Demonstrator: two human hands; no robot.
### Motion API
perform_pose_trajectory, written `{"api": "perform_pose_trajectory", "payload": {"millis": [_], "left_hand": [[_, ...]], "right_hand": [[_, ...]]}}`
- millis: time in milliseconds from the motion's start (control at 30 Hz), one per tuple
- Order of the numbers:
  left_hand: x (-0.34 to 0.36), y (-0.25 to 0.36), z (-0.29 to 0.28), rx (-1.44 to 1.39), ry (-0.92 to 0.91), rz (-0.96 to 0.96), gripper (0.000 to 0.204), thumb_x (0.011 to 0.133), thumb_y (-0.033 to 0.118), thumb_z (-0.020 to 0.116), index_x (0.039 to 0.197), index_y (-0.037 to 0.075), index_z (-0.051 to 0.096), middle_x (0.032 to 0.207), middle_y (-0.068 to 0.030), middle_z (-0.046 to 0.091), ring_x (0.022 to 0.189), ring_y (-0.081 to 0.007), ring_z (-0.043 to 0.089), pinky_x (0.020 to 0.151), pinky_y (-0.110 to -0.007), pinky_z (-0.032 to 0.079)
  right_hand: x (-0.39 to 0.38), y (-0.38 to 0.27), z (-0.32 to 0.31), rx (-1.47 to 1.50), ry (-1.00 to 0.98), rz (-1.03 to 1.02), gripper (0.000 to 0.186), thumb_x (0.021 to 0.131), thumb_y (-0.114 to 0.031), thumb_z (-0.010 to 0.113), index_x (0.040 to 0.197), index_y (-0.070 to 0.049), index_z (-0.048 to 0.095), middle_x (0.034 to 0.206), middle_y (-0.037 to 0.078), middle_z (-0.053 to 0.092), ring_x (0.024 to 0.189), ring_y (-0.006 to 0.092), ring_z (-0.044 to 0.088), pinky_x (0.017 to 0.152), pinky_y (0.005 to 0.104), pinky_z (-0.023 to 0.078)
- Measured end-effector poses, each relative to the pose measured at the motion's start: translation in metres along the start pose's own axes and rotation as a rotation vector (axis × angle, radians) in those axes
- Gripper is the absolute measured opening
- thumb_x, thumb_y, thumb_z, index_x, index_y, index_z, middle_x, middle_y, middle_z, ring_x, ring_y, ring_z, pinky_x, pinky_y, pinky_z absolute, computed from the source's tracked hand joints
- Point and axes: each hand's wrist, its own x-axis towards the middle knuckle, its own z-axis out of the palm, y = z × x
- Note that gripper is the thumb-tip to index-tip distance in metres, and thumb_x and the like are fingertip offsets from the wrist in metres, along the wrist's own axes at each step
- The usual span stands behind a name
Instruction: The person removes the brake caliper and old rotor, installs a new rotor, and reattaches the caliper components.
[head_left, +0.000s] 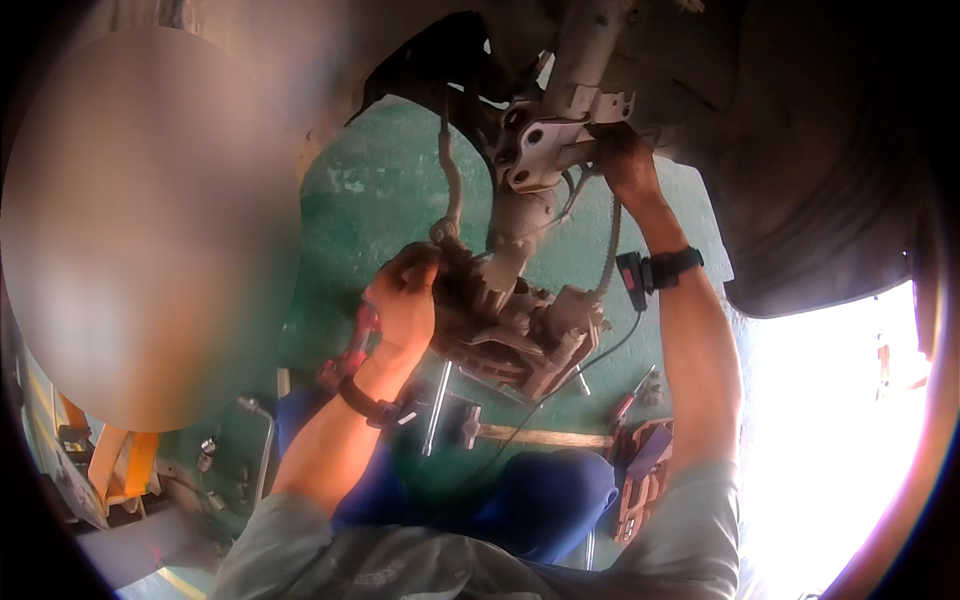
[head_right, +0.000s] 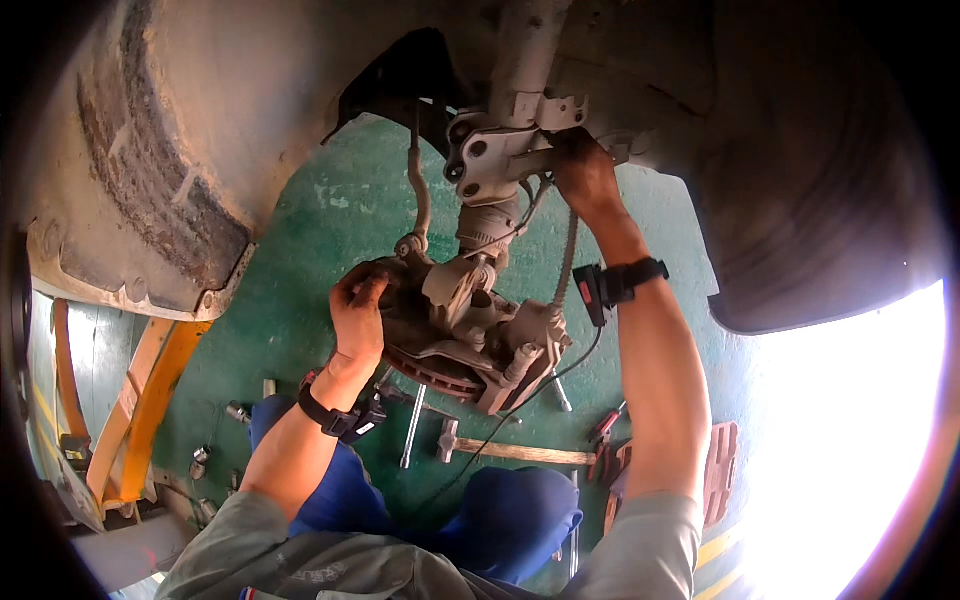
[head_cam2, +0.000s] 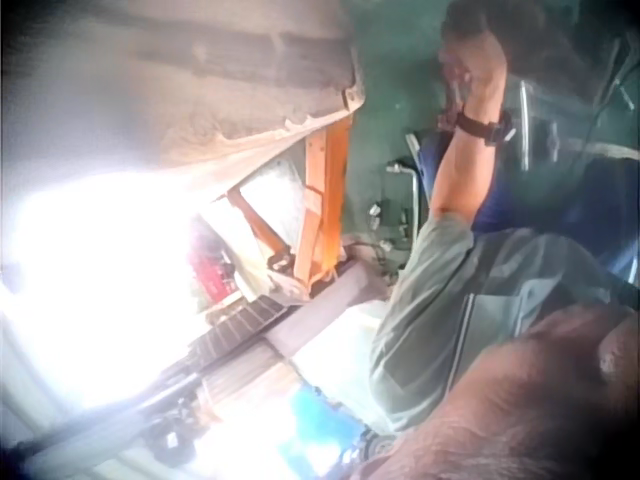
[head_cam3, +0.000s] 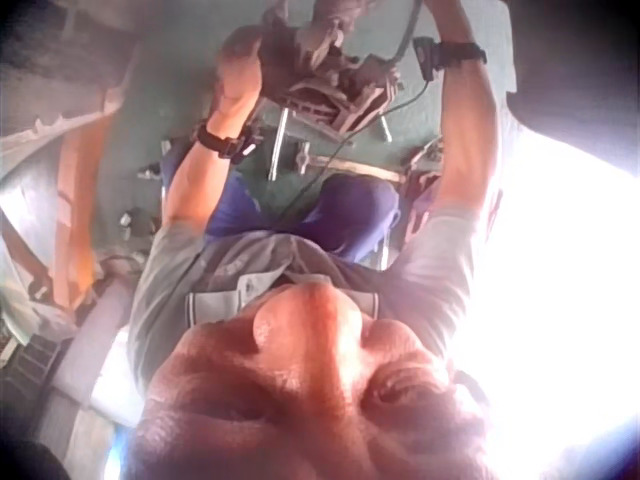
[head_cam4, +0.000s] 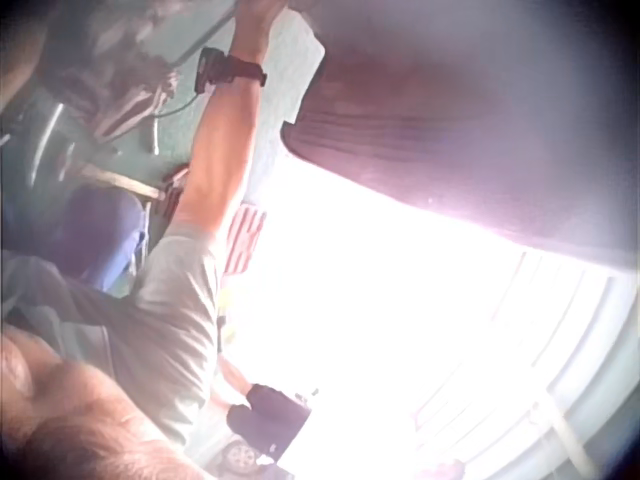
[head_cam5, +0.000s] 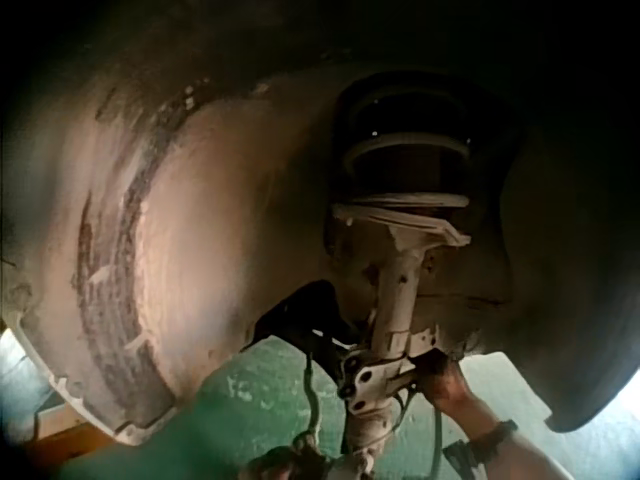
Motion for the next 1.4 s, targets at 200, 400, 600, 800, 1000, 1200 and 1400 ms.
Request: {"api": "perform_pose_trajectory", "payload": {"millis": [200,400,600,800,1000,1200,1400], "left_hand": [[-0.004,0.004,0.011,0.096,-0.011,-0.057,0.016,0.091,0.009,0.059,0.09,-0.004,0.069,0.079,-0.0022,0.068,0.072,-0.0076,0.057,0.069,-0.024,0.045],[-0.003,0.011,0.006,0.07,-0.043,-0.02,0.02,0.094,0.015,0.061,0.089,-0.002,0.069,0.077,-0.002,0.068,0.071,-0.0069,0.056,0.067,-0.024,0.044],[-0.001,0.009,0.012,0.164,-0.069,-0.007,0.021,0.095,0.016,0.06,0.087,-0.001,0.068,0.078,-0.0025,0.068,0.071,-0.0067,0.057,0.066,-0.024,0.043],[-0.004,0.019,0.022,0.03,-0.086,-0.047,0.021,0.096,0.014,0.058,0.087,-0.003,0.067,0.078,-0.0039,0.068,0.073,-0.0097,0.058,0.071,-0.025,0.044],[-0.006,0.023,0.023,0.005,-0.111,-0.006,0.021,0.096,0.013,0.057,0.091,-0.004,0.067,0.08,-0.0052,0.068,0.076,-0.0118,0.058,0.076,-0.026,0.045],[-0.009,0.013,0.019,0.056,-0.055,0.041,0.024,0.094,0.018,0.057,0.091,-0.004,0.066,0.085,-0.006,0.066,0.08,-0.0137,0.056,0.078,-0.028,0.045],[0.016,0.004,-0.013,0.166,0.084,0.109,0.036,0.096,0.026,0.042,0.099,0.0,0.067,0.103,-0.0101,0.067,0.096,-0.0223,0.06,0.089,-0.034,0.044]], "right_hand": [[0.012,0.035,-0.016,0.766,-0.187,0.266,0.035,0.095,-0.025,0.051,0.116,0.001,0.061,0.098,0.012,0.068,0.085,0.0185,0.063,0.073,0.0352,0.051],[0.043,0.023,-0.009,0.12,-0.246,0.203,0.027,0.09,-0.025,0.057,0.102,-0.004,0.069,0.093,0.013,0.07,0.09,0.0266,0.065,0.079,0.0379,0.051],[0.045,0.03,-0.015,-0.093,-0.201,0.052,0.023,0.086,-0.025,0.061,0.1,-0.01,0.073,0.097,0.014,0.071,0.091,0.0303,0.068,0.077,0.0376,0.053],[0.016,0.025,-0.047,0.124,-0.234,0.008,0.031,0.093,-0.024,0.058,0.112,-0.002,0.066,0.107,0.016,0.067,0.097,0.0201,0.065,0.077,0.0333,0.052],[-0.064,-0.036,-0.085,0.774,-0.034,0.494,0.059,0.089,-0.005,0.068,0.14,-0.005,0.039,0.118,0.016,0.061,0.102,0.0214,0.062,0.074,0.0313,0.057],[-0.111,-0.042,-0.054,0.735,-0.161,0.613,0.029,0.101,-0.025,0.053,0.104,0.002,0.062,0.072,0.005,0.06,0.057,0.0127,0.055,0.055,0.0275,0.045],[-0.103,-0.061,-0.051,0.935,-0.147,0.787,0.028,0.101,-0.025,0.054,0.101,0.001,0.06,0.071,0.003,0.057,0.058,0.0107,0.051,0.055,0.0269,0.043]]}}
